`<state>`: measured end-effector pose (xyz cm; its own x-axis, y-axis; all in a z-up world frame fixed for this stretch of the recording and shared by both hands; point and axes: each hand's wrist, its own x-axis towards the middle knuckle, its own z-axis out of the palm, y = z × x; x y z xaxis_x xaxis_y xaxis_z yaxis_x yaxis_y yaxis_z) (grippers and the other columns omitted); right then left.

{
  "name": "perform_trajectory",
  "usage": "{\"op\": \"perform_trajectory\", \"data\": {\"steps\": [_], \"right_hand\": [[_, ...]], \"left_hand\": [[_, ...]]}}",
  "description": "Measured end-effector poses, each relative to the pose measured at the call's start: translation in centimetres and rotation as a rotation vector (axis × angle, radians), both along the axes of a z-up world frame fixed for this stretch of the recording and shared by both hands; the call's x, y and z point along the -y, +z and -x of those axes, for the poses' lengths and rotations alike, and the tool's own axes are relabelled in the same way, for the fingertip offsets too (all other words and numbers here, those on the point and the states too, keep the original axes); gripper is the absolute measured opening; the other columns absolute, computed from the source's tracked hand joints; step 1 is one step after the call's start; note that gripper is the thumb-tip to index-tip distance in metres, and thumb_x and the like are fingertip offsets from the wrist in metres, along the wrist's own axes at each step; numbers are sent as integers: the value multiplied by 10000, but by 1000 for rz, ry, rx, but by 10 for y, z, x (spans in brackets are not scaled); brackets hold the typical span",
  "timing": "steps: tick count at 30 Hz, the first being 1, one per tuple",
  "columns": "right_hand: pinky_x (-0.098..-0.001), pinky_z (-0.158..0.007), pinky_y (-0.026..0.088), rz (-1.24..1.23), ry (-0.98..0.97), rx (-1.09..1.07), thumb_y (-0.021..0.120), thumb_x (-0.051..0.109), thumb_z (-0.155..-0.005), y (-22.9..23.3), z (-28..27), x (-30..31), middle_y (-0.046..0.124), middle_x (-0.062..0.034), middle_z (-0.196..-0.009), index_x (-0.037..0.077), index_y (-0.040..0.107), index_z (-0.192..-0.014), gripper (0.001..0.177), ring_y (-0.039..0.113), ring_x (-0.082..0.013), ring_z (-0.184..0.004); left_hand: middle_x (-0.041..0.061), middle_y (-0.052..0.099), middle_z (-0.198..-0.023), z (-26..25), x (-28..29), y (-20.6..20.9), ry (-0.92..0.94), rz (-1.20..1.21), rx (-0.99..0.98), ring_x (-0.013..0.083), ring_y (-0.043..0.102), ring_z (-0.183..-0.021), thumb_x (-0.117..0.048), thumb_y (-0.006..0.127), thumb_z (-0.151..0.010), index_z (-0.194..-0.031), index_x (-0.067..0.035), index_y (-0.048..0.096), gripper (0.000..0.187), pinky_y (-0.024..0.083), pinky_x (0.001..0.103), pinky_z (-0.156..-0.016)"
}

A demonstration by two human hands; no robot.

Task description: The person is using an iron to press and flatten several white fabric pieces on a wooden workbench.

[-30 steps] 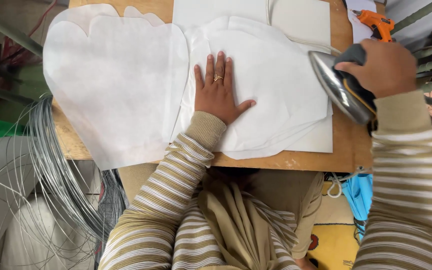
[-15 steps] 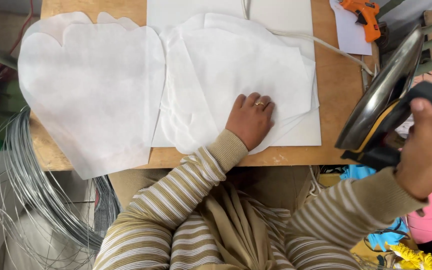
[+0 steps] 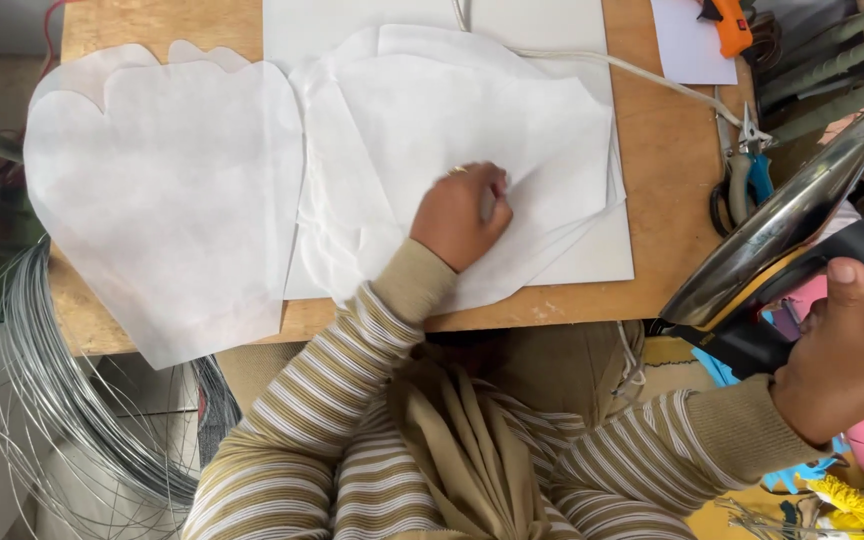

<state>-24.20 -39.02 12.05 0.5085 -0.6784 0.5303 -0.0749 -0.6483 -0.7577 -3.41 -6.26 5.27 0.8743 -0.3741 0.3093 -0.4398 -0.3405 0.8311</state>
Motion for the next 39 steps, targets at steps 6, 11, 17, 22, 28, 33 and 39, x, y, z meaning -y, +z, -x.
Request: {"op": "perform_trajectory", "data": {"steps": [6,11,17,22,28,33,39], "right_hand": [[-320,-588,376,-10,28,43,875,165,-1296,-7,4,6,534,-120,-842,-81,667,-1210,333,453,-131,-681],[-468,-789,562,105,128,28,734,40,-1304,1,3,-8,622,-237,-1169,-107,654,-1370,180,594,-347,-1005],[-540,-970,634,116,196,80,704,-10,-1273,-1,3,-5,649,-311,-1360,-163,600,-1407,227,673,-458,-1246],[-498,-953,679,-28,127,129,717,-31,-1201,2,6,-9,672,-261,-1345,-122,614,-1367,216,710,-406,-1225],[-374,-695,536,62,-62,-44,786,67,-1318,-10,24,6,619,-144,-977,-34,738,-1305,112,576,-199,-820],[-556,-998,695,73,132,-31,678,25,-1304,0,20,-4,653,-263,-1288,-111,613,-1393,175,707,-439,-1220],[-264,-868,759,-261,-134,-25,820,289,-1142,-15,9,4,694,21,-1003,88,790,-1170,205,738,-79,-958]], "left_hand": [[-76,503,-756,-89,-36,3,-217,401,-460,82,460,-767,-186,536,-695,-752,-193,533,57,351,275,-705],[30,663,-1064,-121,-74,50,-532,674,-548,156,619,-1021,-125,535,-753,-1065,-53,642,337,452,259,-955],[26,655,-993,-97,-59,128,-641,749,-664,139,622,-965,-148,546,-791,-1050,-49,666,302,462,256,-909],[11,619,-930,-91,-23,164,-825,634,-475,120,605,-856,-167,488,-841,-953,-77,610,189,491,266,-799],[156,677,-1183,-155,-42,92,-494,311,615,305,669,-1100,50,676,-1074,-1141,14,660,78,509,403,-1000],[43,690,-1061,-155,-78,64,-524,463,-685,174,690,-1006,-135,506,-764,-1084,-62,635,353,555,279,-905],[-47,659,-906,-141,-118,25,-88,-84,-659,79,604,-834,-209,497,-864,-893,-144,650,168,455,222,-705]]}}
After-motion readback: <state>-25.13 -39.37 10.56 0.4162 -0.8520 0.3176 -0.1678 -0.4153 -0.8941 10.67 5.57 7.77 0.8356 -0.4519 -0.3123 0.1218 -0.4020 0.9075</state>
